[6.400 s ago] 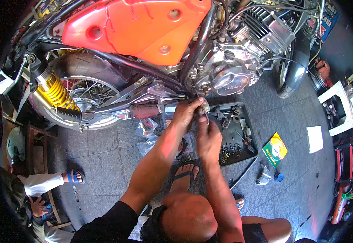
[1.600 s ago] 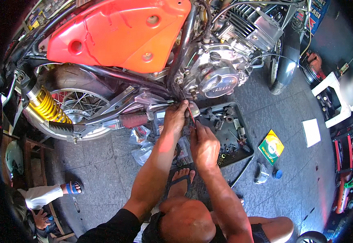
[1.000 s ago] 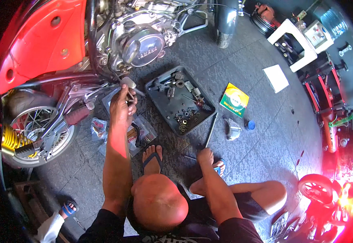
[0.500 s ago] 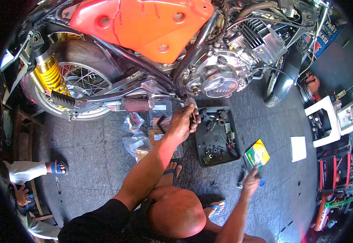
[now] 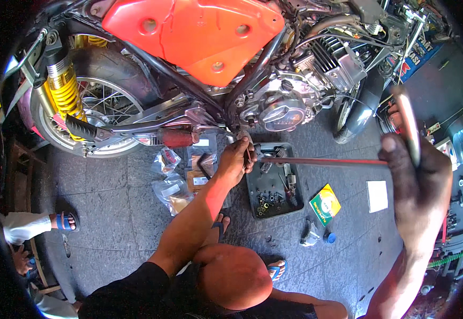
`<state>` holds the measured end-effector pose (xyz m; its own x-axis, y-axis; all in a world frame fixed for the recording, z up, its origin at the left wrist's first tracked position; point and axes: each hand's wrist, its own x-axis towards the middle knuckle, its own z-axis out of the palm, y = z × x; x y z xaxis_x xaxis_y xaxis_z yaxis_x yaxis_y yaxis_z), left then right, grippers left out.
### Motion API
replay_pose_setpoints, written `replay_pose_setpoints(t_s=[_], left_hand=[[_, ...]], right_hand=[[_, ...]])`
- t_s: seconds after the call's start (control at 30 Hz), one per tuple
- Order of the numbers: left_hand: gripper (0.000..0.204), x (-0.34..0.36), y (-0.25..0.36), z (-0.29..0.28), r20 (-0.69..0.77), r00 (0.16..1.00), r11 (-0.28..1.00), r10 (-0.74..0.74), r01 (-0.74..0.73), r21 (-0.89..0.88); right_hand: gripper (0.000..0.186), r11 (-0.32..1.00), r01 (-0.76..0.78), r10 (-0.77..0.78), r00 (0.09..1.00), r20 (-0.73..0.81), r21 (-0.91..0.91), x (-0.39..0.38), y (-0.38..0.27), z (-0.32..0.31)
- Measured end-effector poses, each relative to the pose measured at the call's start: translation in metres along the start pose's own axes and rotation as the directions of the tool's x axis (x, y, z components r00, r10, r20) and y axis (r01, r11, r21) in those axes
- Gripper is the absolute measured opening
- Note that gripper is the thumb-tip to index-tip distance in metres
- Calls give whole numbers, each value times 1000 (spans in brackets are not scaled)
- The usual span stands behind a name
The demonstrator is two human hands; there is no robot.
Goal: The person unscrews bolts from a motorcycle engine cover using a T-handle socket wrench and a screwdriver, removes the bolts and a small metal part, and then works with small components and wires on the side of the engine.
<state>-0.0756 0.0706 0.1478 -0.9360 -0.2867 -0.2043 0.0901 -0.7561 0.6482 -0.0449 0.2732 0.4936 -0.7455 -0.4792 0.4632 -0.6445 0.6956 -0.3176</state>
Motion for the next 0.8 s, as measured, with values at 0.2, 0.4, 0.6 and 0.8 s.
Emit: replay_pose_setpoints(t_s=[0.2, 0.4, 0.6, 0.8], left_hand=[[35, 0, -2, -2, 13, 1000, 1000, 13, -13, -20], [36, 0, -3, -3, 9, 1000, 999, 17, -17, -36], [38, -2, -3, 0, 12, 1000, 999, 28, -28, -30], [41, 5, -9, -1, -2, 999, 999, 44, -44, 6]], right_hand=[[21, 988, 150, -148, 987, 56, -29, 20, -19, 25], [23, 984, 165, -161, 985, 58, -69, 28, -31, 37], [22, 950, 255, -232, 963, 134, -181, 37, -46, 40], [13, 714, 652, -622, 758, 197, -255, 55, -59, 70]])
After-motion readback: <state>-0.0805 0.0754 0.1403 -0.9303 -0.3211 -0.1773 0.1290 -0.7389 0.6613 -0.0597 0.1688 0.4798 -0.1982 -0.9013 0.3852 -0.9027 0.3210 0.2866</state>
